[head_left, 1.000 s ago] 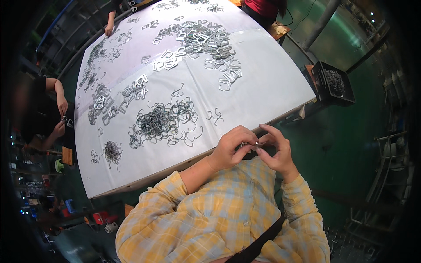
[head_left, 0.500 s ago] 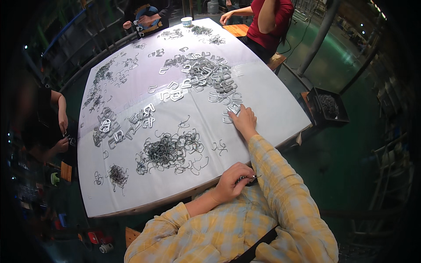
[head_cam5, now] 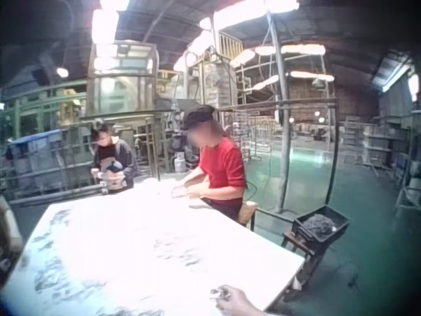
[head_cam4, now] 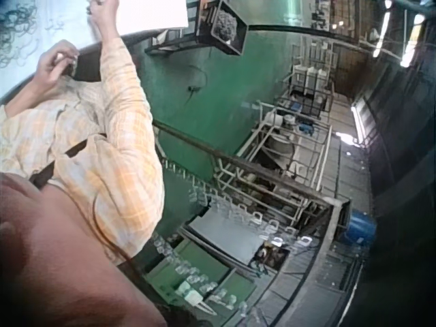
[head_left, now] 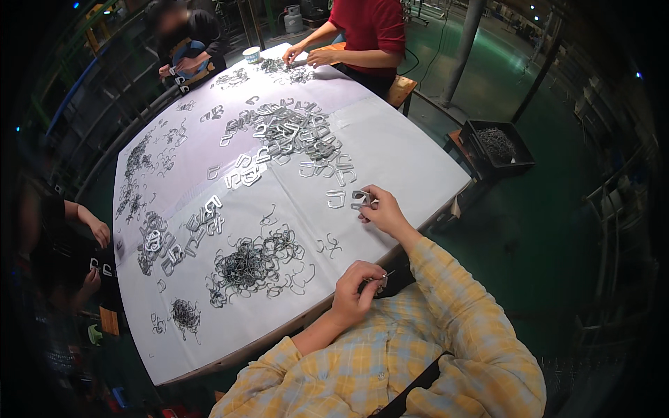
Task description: The person picks up metal loops and wires from a table and hangs them onto a vertical rack.
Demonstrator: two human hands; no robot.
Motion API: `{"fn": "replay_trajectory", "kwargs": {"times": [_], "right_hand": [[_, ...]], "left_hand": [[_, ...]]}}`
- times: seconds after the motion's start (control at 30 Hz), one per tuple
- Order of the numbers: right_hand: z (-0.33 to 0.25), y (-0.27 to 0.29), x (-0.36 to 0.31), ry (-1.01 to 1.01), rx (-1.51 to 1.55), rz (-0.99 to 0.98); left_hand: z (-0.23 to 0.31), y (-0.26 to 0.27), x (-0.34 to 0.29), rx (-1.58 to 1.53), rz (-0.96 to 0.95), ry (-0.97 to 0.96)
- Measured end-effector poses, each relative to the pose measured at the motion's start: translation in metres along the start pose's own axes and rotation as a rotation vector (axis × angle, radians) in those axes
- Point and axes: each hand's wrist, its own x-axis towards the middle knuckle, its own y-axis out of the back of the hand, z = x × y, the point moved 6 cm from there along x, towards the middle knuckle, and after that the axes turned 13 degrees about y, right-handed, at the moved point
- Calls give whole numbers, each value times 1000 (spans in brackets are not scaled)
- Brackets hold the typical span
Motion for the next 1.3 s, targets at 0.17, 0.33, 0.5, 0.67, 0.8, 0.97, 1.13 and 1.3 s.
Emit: {"fn": "replay_trajectory", "kwargs": {"times": [0.17,0.33,0.5,0.67,0.8,0.97,1.13,1.3], "right_hand": [[-50,34,-69,57,91,-81],[-93,45,-112,99,-48,-91],[-92,51,-125,134,-43,53],[-106,48,-132,215,-160,104],[-117,48,-137,299,-210,145],[-127,58,-143,340,-331,229],[-129,66,-149,364,-361,275],[-130,71,-154,346,-388,295]], "left_hand": [[-5,-6,6,35,44,69],[-10,-18,11,96,51,75],[-16,-28,12,127,36,80],[-17,-26,10,181,31,60],[-6,-25,15,195,-59,-6],[5,-6,53,233,-240,-105],[-67,60,156,699,84,71],[-116,108,231,1009,308,347]]}}
